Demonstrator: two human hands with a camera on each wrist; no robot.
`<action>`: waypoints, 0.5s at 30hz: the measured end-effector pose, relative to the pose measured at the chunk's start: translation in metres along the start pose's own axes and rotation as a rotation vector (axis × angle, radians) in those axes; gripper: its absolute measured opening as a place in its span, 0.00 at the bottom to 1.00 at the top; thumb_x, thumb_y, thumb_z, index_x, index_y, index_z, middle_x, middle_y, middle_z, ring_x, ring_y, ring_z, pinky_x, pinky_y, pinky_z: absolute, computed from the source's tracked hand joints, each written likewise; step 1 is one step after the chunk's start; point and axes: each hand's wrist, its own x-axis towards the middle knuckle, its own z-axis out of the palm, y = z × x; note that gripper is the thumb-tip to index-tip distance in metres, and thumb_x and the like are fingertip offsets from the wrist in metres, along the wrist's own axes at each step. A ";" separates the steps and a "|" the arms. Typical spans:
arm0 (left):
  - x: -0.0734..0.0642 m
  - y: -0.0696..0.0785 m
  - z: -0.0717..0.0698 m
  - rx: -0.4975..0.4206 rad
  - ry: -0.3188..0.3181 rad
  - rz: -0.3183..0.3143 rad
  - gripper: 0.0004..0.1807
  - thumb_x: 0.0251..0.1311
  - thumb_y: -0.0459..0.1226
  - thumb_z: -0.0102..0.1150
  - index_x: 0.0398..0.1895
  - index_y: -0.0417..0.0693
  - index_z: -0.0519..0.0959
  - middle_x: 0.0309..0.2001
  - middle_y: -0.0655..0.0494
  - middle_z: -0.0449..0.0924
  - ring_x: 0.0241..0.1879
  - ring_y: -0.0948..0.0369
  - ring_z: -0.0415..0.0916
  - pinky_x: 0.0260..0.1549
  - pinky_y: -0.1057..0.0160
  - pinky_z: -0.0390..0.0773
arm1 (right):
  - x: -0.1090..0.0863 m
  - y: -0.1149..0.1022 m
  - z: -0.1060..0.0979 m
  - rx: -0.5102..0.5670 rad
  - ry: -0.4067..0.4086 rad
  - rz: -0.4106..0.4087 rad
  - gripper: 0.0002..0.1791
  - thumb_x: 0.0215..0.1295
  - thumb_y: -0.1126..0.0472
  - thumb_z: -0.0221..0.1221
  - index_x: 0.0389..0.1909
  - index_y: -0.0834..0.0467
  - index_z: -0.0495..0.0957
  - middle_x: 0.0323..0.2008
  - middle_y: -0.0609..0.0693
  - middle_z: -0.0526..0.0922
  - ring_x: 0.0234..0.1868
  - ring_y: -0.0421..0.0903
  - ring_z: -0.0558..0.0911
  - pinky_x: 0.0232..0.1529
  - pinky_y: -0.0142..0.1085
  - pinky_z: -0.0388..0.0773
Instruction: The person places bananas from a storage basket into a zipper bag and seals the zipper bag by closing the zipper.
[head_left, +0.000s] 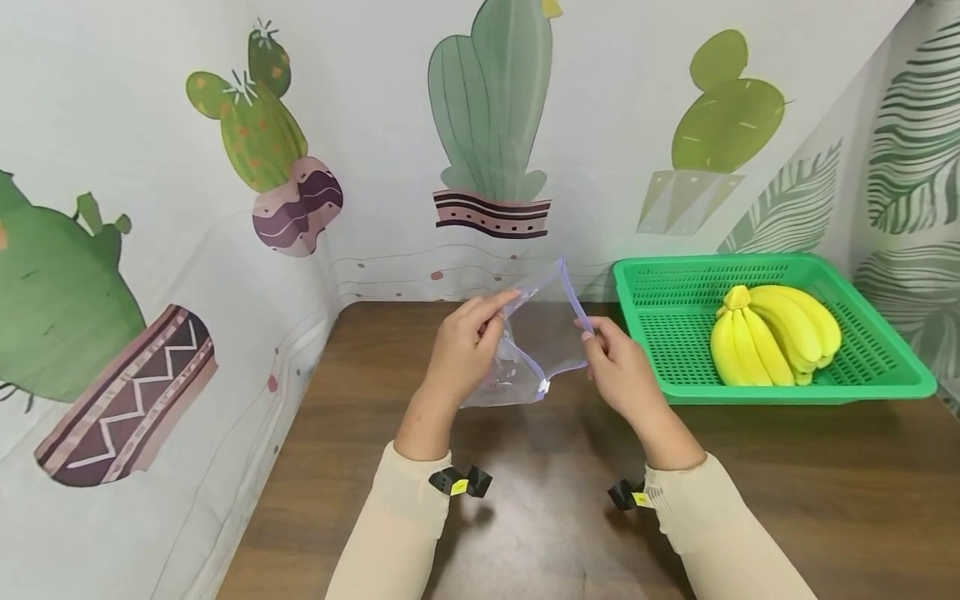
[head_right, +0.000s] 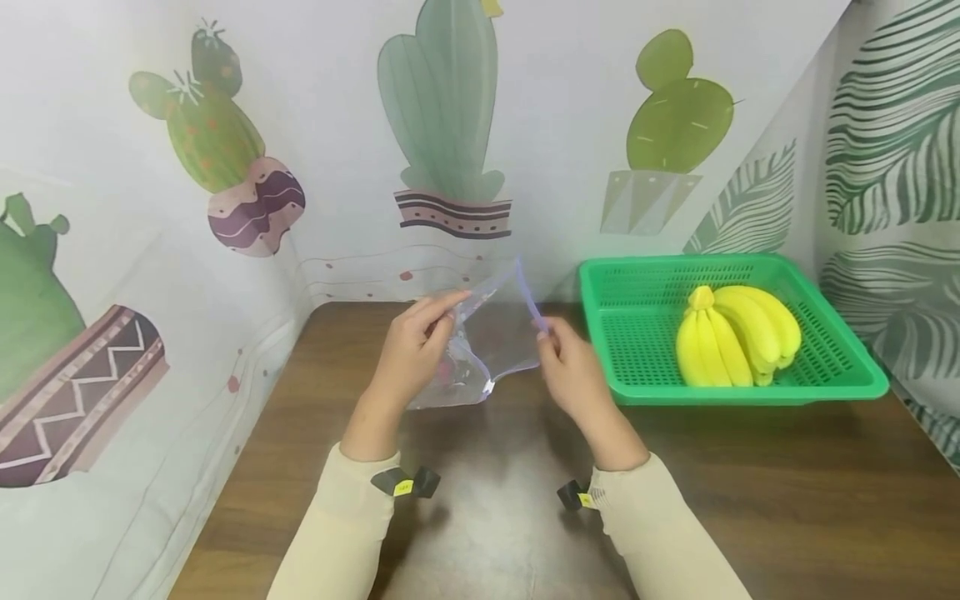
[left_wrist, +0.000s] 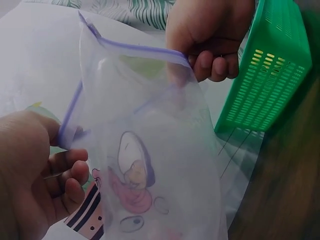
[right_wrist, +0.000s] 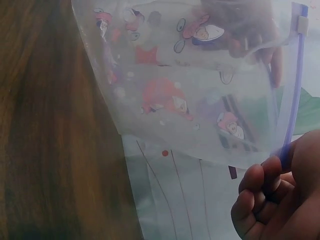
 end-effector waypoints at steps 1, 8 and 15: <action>0.000 0.000 0.000 -0.003 0.005 0.004 0.19 0.72 0.34 0.48 0.59 0.56 0.83 0.26 0.58 0.69 0.24 0.64 0.61 0.23 0.67 0.64 | 0.000 0.000 0.000 0.000 -0.003 -0.003 0.16 0.78 0.54 0.48 0.60 0.51 0.76 0.21 0.50 0.75 0.19 0.45 0.74 0.20 0.36 0.68; 0.000 -0.003 0.004 0.012 0.019 0.052 0.19 0.72 0.33 0.46 0.57 0.52 0.83 0.26 0.56 0.69 0.26 0.63 0.62 0.25 0.66 0.64 | -0.001 -0.004 0.001 -0.009 -0.043 -0.034 0.20 0.76 0.53 0.52 0.64 0.54 0.72 0.22 0.48 0.73 0.19 0.44 0.72 0.21 0.36 0.67; 0.000 -0.004 0.004 0.010 0.029 0.040 0.19 0.71 0.33 0.46 0.58 0.52 0.83 0.30 0.55 0.73 0.28 0.62 0.64 0.27 0.66 0.67 | -0.001 -0.005 0.001 -0.012 -0.042 -0.048 0.20 0.76 0.54 0.53 0.64 0.53 0.73 0.21 0.48 0.73 0.19 0.44 0.72 0.21 0.36 0.68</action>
